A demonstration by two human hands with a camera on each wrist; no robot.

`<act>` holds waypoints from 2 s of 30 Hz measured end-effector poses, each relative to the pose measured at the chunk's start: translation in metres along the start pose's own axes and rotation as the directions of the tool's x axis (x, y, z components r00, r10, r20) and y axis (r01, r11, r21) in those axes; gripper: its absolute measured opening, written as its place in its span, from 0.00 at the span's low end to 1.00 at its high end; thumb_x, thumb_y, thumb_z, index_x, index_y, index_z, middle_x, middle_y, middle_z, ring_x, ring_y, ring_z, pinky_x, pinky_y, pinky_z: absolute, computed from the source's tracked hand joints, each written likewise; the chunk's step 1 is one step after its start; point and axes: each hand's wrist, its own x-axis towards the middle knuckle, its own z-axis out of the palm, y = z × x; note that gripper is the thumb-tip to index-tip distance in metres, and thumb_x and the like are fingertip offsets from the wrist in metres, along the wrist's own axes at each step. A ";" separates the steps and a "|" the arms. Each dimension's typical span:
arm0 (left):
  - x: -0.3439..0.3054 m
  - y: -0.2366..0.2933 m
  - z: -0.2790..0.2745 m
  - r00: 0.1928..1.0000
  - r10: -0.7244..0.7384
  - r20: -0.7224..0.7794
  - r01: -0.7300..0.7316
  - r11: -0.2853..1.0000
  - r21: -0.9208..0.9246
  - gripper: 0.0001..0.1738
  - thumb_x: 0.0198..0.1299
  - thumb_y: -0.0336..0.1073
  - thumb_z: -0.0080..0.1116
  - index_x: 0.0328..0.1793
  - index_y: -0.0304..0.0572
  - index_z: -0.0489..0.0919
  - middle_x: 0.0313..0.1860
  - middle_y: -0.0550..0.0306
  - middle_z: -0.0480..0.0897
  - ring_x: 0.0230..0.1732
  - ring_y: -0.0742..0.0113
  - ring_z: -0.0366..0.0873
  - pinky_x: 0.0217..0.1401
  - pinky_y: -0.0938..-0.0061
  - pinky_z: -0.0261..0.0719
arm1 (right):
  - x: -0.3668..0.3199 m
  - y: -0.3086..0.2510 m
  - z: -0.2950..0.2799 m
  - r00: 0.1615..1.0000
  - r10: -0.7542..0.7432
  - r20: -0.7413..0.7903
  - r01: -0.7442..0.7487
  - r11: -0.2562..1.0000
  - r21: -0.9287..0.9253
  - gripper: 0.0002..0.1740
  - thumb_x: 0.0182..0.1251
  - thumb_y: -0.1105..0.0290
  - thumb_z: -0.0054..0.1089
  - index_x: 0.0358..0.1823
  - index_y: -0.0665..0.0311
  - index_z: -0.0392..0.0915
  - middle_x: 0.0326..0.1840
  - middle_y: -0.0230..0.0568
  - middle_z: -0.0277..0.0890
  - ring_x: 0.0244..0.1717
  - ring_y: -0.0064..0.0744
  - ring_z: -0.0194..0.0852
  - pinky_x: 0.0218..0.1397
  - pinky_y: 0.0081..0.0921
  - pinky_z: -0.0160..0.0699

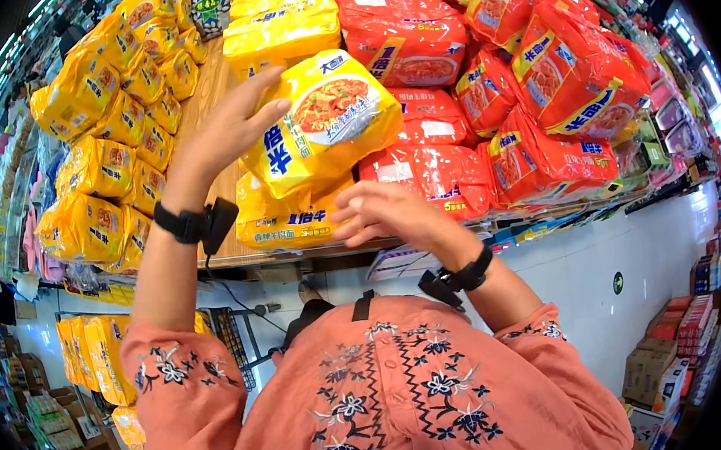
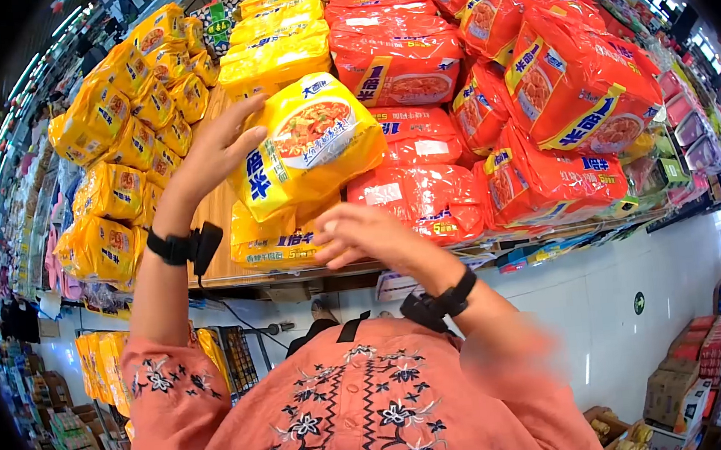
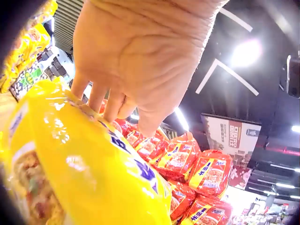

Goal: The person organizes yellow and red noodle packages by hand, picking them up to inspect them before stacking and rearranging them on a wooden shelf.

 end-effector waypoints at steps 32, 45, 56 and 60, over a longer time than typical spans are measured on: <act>-0.095 0.039 0.086 0.791 -0.559 -0.249 0.151 0.572 -0.806 0.39 0.77 0.57 0.48 0.83 0.40 0.58 0.75 0.55 0.70 0.76 0.66 0.65 0.78 0.68 0.60 | 0.040 -0.042 -0.055 0.839 -0.484 -0.250 0.420 0.867 -0.268 0.27 0.83 0.55 0.48 0.66 0.72 0.75 0.62 0.36 0.78 0.63 0.24 0.71 0.69 0.24 0.66; -0.095 0.032 0.084 0.793 -0.564 -0.230 0.142 0.538 -0.831 0.37 0.78 0.54 0.47 0.81 0.35 0.59 0.72 0.52 0.71 0.73 0.67 0.65 0.77 0.72 0.59 | 0.036 -0.038 -0.058 0.852 -0.470 -0.231 0.398 0.868 -0.298 0.28 0.83 0.54 0.48 0.71 0.69 0.70 0.66 0.36 0.76 0.67 0.25 0.71 0.71 0.26 0.67; -0.084 0.025 0.070 0.799 -0.570 -0.192 0.215 0.569 -0.794 0.36 0.77 0.62 0.47 0.75 0.40 0.70 0.65 0.58 0.78 0.64 0.71 0.74 0.69 0.72 0.69 | 0.044 -0.052 -0.055 0.840 -0.478 -0.259 0.366 0.849 -0.381 0.30 0.82 0.52 0.50 0.69 0.72 0.73 0.64 0.38 0.78 0.65 0.25 0.72 0.71 0.24 0.66; -0.080 0.029 0.060 0.788 -0.592 -0.167 0.249 0.555 -0.793 0.35 0.77 0.62 0.47 0.72 0.37 0.71 0.63 0.56 0.78 0.62 0.70 0.74 0.67 0.73 0.69 | 0.050 -0.057 -0.055 0.839 -0.480 -0.256 0.360 0.843 -0.399 0.29 0.82 0.52 0.51 0.68 0.71 0.74 0.63 0.36 0.78 0.64 0.24 0.72 0.71 0.23 0.66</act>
